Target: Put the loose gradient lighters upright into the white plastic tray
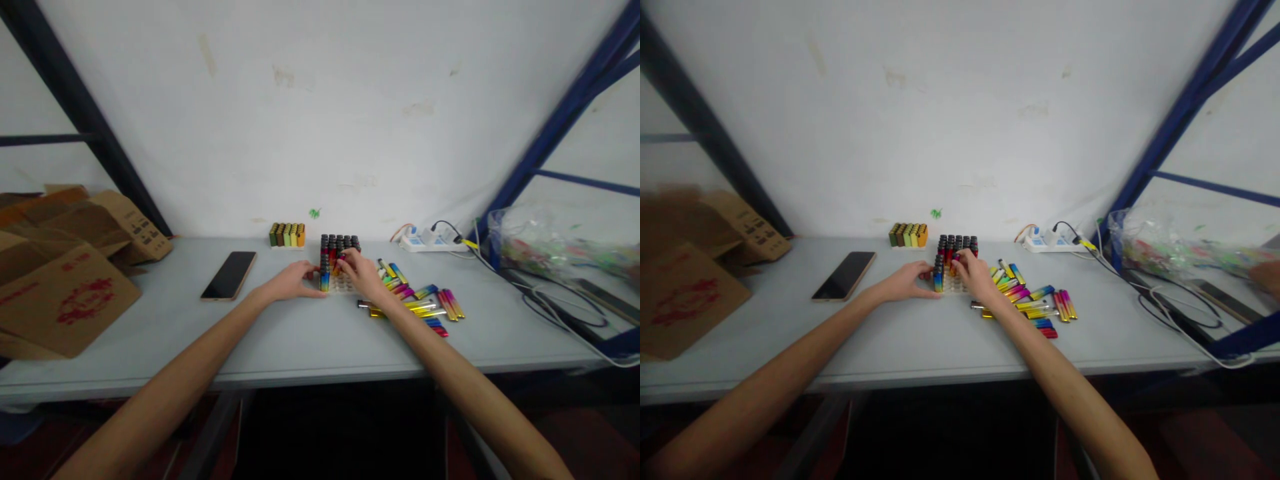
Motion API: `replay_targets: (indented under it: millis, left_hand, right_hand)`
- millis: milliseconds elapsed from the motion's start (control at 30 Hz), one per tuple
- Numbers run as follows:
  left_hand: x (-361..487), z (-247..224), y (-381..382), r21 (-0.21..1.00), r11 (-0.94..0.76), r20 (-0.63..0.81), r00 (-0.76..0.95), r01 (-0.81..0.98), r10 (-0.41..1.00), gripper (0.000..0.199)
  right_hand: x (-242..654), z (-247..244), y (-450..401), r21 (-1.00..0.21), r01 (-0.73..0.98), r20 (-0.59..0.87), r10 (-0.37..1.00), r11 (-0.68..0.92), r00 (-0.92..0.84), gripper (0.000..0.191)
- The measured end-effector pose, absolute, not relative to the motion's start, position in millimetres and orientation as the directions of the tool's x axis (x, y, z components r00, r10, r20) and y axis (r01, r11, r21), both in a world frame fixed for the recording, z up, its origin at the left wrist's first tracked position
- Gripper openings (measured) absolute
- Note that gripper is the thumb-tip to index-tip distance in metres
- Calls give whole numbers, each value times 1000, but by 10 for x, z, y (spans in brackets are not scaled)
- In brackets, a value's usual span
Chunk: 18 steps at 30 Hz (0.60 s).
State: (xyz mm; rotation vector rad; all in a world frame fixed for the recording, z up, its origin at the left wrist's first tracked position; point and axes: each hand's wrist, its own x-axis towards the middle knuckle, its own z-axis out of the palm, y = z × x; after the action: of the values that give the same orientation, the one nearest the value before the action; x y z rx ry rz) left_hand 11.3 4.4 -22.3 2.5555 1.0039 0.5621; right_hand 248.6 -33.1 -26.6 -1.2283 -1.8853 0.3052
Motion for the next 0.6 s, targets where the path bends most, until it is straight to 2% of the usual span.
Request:
replay_targets:
  millis: [233, 467, 600]
  left_hand:
    - [114, -222, 43, 431, -694, 231, 673, 577, 702, 65]
    - [113, -223, 43, 423, -689, 218, 671, 589, 708, 66]
    - [112, -215, 39, 412, -686, 204, 673, 600, 711, 68]
  right_hand:
    - [2443, -287, -284, -565, 614, 531, 813, 551, -239, 23]
    - [2473, -298, -249, -568, 582, 453, 811, 582, -369, 25]
    - [2494, -343, -212, -523, 646, 407, 829, 556, -384, 28]
